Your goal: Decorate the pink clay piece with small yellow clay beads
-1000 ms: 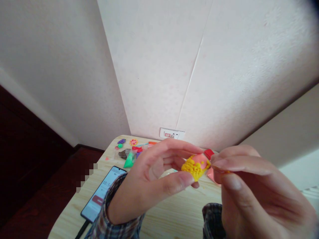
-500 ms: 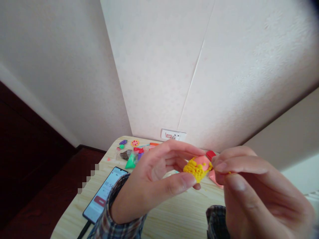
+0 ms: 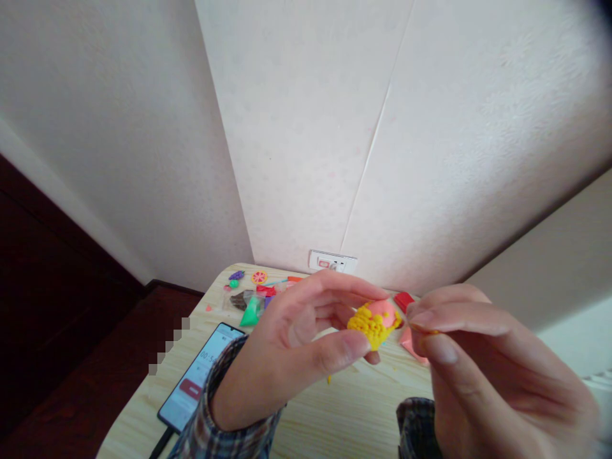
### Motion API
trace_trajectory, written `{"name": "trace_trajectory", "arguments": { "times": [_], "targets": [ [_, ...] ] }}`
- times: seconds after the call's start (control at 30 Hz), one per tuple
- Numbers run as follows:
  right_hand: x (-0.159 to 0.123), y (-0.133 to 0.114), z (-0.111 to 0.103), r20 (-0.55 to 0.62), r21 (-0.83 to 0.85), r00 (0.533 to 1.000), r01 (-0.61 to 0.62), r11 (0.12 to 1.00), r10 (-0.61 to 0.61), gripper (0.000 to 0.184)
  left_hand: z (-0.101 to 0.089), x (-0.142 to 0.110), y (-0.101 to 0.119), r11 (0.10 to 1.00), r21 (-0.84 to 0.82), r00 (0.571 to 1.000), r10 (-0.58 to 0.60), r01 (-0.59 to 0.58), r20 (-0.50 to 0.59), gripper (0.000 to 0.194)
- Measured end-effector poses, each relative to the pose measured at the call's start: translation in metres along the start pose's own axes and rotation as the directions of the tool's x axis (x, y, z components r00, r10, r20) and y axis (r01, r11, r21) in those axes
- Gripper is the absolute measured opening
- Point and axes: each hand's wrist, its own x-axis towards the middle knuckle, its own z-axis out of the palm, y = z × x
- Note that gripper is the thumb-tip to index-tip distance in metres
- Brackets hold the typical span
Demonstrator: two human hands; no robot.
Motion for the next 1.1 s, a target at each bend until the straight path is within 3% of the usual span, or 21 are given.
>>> {"name": "trace_trajectory", "arguments": {
  "times": [0.1,0.3,0.47,0.7,0.93,1.1],
  "targets": [
    [-0.0009,0.0007,-0.0008,-0.004,0.001,1.000,0.014,1.000,-0.014,0.008,0.0015,0.0016,0.0005,1.000,-0.011,1.000,0.007,-0.007,0.000,0.022],
    [-0.0029,0.0028,-0.0043,0.026,-0.009,0.995,0.096,0.995,-0.096,0.021,0.0037,0.0016,0.0014,1.000,0.026,0.999,0.011,-0.010,-0.036,0.024],
    [-0.0018,0.0001,0.0007,-0.019,-0.017,0.995,0.098,0.995,-0.098,0.013,0.0041,0.0024,0.0015,1.000,-0.002,1.000,0.017,-0.017,0.001,0.021],
    [-0.0023,0.0003,0.0008,0.023,0.018,0.997,0.076,0.997,-0.076,0.021,0.0034,0.0021,0.0002,0.999,0.035,1.000,0.031,-0.030,-0.006,0.025],
    [-0.0029,-0.0020,0.0017,0.000,-0.153,0.993,0.113,0.982,-0.114,0.022,0.0033,0.0011,-0.0040,1.000,-0.026,1.000,0.009,-0.008,0.013,0.024],
    [-0.0029,-0.0012,0.0039,-0.010,-0.160,0.992,0.122,0.979,-0.126,0.025,0.0040,0.0016,-0.0042,1.000,0.000,1.000,0.000,0.000,-0.003,0.023]
  ]
}}
